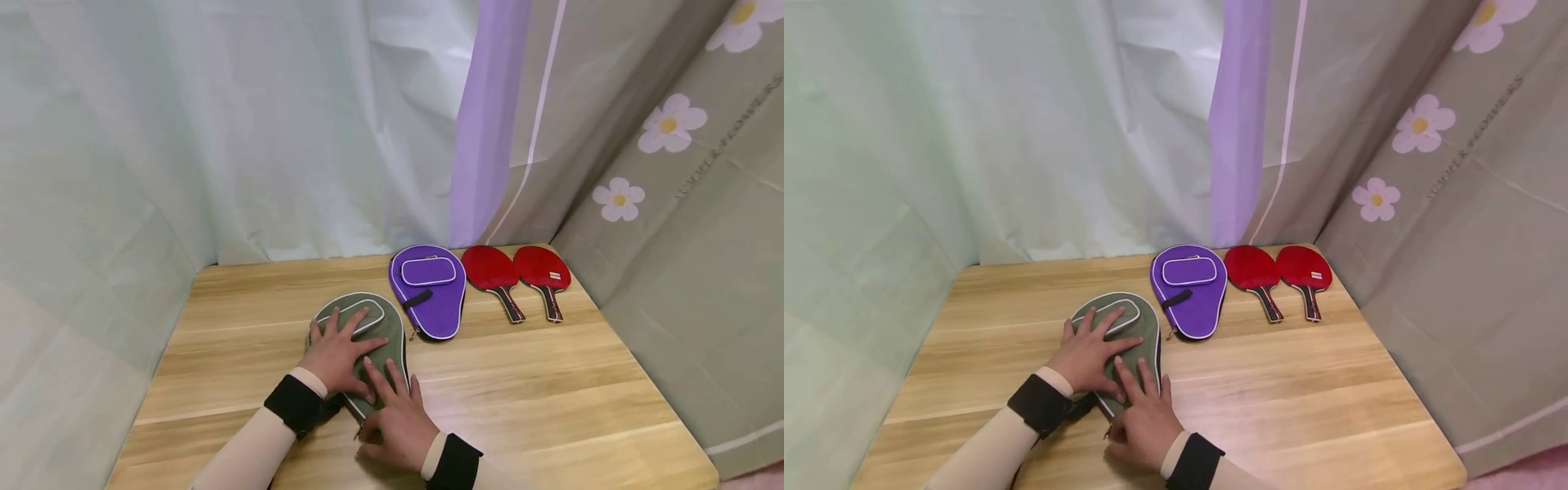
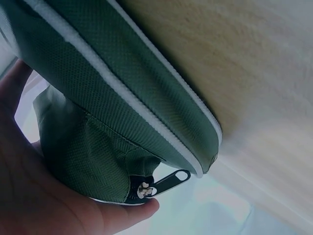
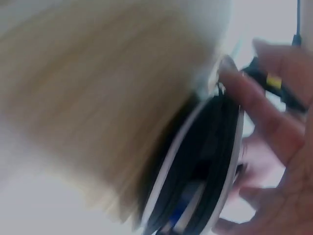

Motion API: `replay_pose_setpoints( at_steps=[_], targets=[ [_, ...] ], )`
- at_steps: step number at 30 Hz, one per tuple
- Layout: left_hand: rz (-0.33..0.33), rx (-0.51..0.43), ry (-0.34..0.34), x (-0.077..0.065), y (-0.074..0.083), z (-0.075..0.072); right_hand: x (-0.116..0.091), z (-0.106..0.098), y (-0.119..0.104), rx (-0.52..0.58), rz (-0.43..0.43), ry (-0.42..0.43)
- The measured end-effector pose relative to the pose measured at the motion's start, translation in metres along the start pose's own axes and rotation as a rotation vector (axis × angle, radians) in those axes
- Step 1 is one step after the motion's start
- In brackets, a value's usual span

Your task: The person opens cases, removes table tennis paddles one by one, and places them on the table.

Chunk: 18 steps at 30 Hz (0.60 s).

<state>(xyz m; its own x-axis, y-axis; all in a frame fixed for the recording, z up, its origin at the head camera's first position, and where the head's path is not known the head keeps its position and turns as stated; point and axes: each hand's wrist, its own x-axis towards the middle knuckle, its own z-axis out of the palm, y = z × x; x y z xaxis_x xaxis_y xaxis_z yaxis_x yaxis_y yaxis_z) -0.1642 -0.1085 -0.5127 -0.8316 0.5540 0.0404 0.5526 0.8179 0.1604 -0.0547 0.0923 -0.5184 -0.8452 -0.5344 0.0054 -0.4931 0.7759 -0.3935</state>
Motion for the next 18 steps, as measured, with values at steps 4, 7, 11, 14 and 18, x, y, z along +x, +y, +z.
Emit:
replay_pose_setpoints(
  at_steps=[4, 7, 11, 14, 18],
  targets=[
    [0.021, 0.0, 0.002, -0.002, -0.002, 0.0, -0.002, -0.012, 0.023, 0.154, 0.014, -0.043],
    [0.039, 0.004, 0.004, -0.007, -0.003, -0.002, -0.003, -0.022, 0.042, 0.21, 0.058, -0.035],
    [0.068, 0.011, 0.009, -0.014, -0.003, -0.002, -0.005, -0.029, 0.062, 0.222, 0.086, -0.011],
    [0.096, 0.002, -0.005, -0.02, 0.0, -0.002, -0.009, -0.029, 0.071, 0.196, 0.081, -0.03],
    [0.125, -0.019, -0.025, -0.027, 0.008, -0.004, -0.019, -0.026, 0.077, 0.09, 0.053, -0.036]
  ],
)
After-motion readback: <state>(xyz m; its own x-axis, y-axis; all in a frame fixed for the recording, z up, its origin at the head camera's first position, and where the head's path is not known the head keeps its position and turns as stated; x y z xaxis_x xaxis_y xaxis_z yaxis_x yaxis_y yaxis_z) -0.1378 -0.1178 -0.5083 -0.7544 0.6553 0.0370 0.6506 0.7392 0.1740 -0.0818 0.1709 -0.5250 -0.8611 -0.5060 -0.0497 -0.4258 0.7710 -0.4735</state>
